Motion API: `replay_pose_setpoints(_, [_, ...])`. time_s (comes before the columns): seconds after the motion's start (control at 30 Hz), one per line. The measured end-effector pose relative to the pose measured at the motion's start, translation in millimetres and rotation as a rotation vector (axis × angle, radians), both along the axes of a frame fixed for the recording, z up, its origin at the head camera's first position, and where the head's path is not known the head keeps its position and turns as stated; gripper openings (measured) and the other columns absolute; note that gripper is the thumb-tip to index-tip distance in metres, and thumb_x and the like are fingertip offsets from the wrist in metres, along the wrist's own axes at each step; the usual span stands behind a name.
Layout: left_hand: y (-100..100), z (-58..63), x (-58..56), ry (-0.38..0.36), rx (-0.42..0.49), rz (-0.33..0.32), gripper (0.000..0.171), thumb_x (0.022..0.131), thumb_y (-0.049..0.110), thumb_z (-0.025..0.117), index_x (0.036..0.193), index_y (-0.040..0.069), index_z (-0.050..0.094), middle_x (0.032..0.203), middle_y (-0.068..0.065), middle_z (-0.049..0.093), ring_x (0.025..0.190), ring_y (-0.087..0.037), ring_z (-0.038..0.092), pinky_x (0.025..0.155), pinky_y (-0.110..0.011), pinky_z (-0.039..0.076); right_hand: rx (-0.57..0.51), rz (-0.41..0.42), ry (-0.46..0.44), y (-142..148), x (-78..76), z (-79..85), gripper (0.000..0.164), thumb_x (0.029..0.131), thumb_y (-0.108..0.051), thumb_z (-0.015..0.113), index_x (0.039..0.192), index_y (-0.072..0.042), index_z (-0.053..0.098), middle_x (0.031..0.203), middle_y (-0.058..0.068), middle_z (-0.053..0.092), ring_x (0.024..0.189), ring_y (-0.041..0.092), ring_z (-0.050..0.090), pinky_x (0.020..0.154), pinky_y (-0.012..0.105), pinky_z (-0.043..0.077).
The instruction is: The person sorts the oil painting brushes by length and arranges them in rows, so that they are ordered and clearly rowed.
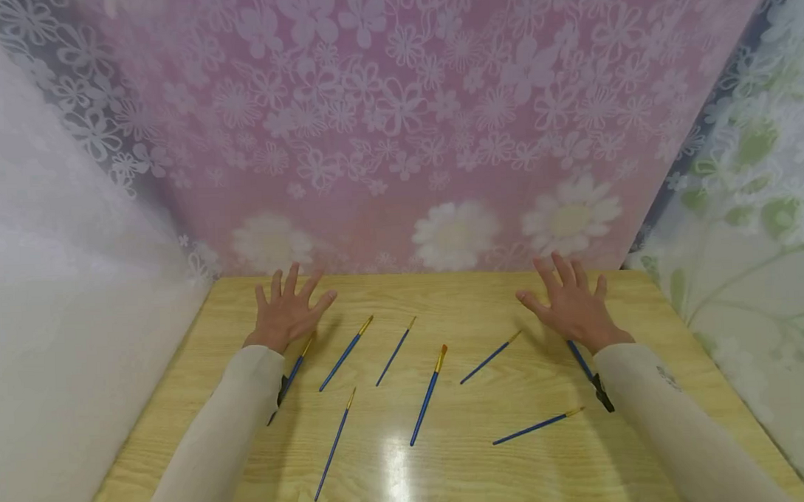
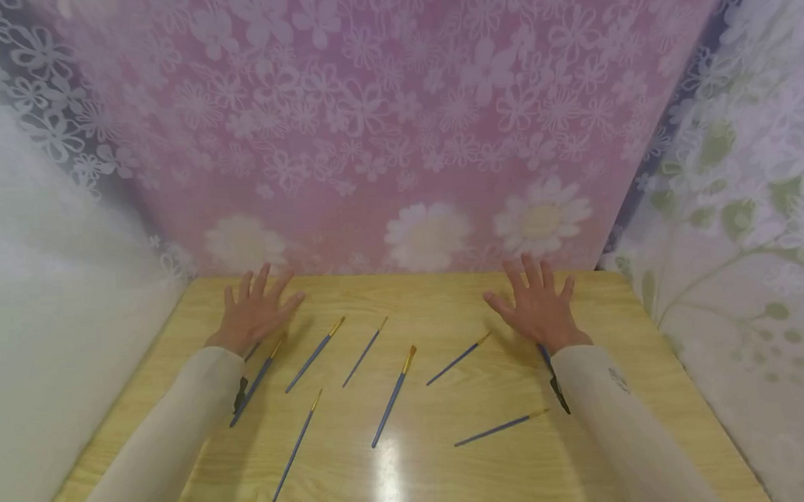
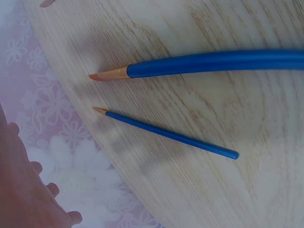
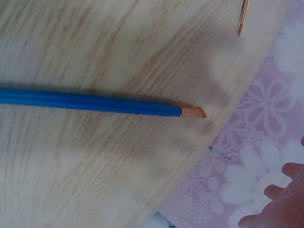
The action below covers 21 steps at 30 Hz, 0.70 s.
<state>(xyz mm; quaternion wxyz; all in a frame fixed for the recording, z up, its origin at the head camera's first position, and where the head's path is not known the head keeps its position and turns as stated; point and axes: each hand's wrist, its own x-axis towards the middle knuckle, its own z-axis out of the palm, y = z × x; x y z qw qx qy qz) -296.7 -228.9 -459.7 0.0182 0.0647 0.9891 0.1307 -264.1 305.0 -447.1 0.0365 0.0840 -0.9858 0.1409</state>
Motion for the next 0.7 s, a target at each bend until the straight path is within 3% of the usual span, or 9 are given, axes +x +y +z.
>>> replay_pose_setpoints(0.23, [-0.9, -1.1, 0.0, 0.015, -0.013, -0.001, 0.082, 0.108, 0.079, 0.028, 0.176, 0.034, 0.022, 0.184, -0.017, 0.001, 0.167, -0.054, 0.001, 0.124, -0.085, -0.003, -0.002, 0.006, 0.011, 1.9, 1.5, 0.2, 0.093, 0.107, -0.071, 0.051, 0.176, -0.017, 0.021, 0.180, 0.027, 0.009, 0.162, 0.061, 0.005, 0.113, 0.095, -0.001])
replay_pose_setpoints(0.53, [1.4, 3.8, 10.1, 0.008, 0.027, -0.016, 0.075, 0.111, 0.069, 0.035, 0.176, 0.033, 0.022, 0.183, -0.020, 0.004, 0.166, -0.056, 0.004, 0.127, -0.082, 0.003, 0.014, 0.033, 0.043, 7.3, 6.1, -4.8, 0.092, 0.107, -0.066, 0.055, 0.176, -0.017, 0.019, 0.179, 0.027, 0.013, 0.161, 0.061, 0.011, 0.115, 0.092, 0.009])
replay_pose_setpoints(0.7, [-4.6, 2.0, 11.5, 0.034, 0.034, -0.022, 0.074, 0.112, 0.067, 0.038, 0.175, 0.030, 0.026, 0.182, -0.022, 0.010, 0.164, -0.057, 0.011, 0.125, -0.082, 0.013, 0.028, 0.050, 0.073, 10.7, 8.4, -7.4, 0.092, 0.107, -0.063, 0.058, 0.175, -0.013, 0.022, 0.178, 0.028, 0.018, 0.159, 0.060, 0.017, 0.117, 0.089, 0.015])
